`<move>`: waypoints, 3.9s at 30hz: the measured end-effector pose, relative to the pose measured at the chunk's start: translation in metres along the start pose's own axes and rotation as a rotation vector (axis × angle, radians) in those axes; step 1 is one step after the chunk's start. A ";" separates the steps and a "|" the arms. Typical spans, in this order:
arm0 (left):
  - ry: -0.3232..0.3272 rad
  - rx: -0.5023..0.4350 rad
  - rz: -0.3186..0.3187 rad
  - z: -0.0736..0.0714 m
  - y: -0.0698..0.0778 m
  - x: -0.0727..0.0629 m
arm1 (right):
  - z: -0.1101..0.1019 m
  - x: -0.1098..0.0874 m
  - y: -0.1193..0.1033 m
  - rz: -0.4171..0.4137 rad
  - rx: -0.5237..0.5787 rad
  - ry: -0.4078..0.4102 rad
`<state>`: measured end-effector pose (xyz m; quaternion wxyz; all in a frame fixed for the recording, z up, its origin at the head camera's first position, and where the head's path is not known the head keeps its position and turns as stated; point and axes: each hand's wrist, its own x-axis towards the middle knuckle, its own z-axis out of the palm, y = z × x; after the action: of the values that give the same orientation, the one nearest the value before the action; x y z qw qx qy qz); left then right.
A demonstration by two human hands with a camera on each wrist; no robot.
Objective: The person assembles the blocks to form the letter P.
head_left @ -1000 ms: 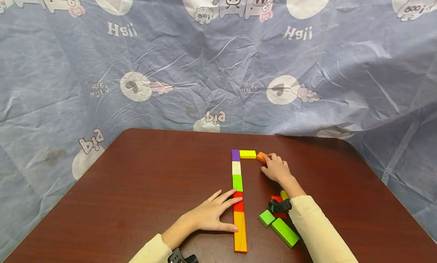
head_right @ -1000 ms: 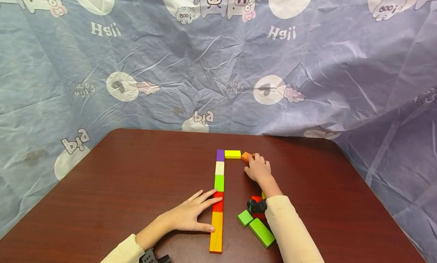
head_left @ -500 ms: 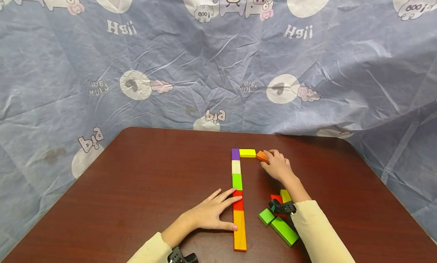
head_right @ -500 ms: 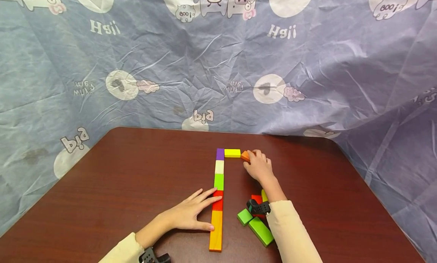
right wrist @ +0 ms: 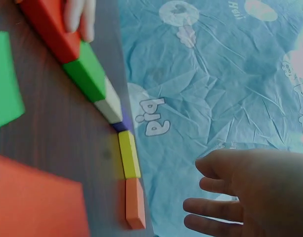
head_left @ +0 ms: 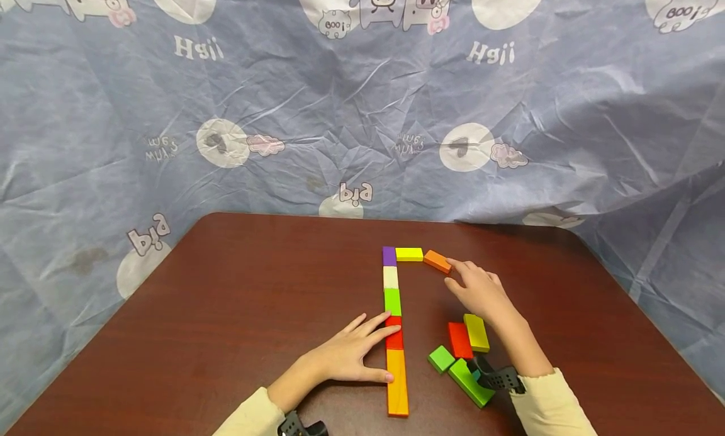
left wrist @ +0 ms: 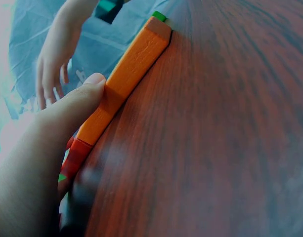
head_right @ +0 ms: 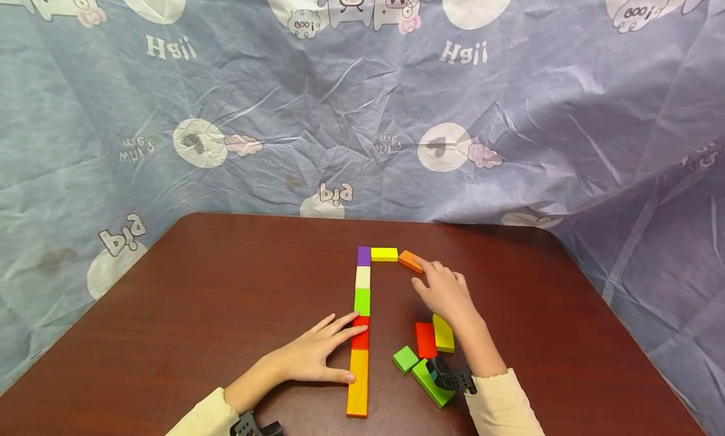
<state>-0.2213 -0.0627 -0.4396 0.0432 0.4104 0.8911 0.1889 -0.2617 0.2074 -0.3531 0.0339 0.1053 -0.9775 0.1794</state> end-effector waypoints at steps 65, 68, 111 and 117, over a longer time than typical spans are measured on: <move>0.019 0.023 0.006 0.002 0.000 0.000 | 0.062 -0.002 0.061 0.068 0.213 0.160; 0.018 0.020 0.006 0.001 0.000 0.000 | 0.064 -0.001 0.062 0.067 0.208 0.157; 0.016 0.005 -0.003 0.002 0.001 -0.001 | 0.065 -0.003 0.064 0.056 0.260 0.165; 0.019 0.004 0.000 0.002 0.001 0.001 | 0.051 -0.009 0.060 0.059 0.233 0.207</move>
<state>-0.2203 -0.0607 -0.4413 0.0342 0.4087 0.8918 0.1912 -0.2677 0.2456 -0.4222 0.1166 0.0608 -0.9441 0.3022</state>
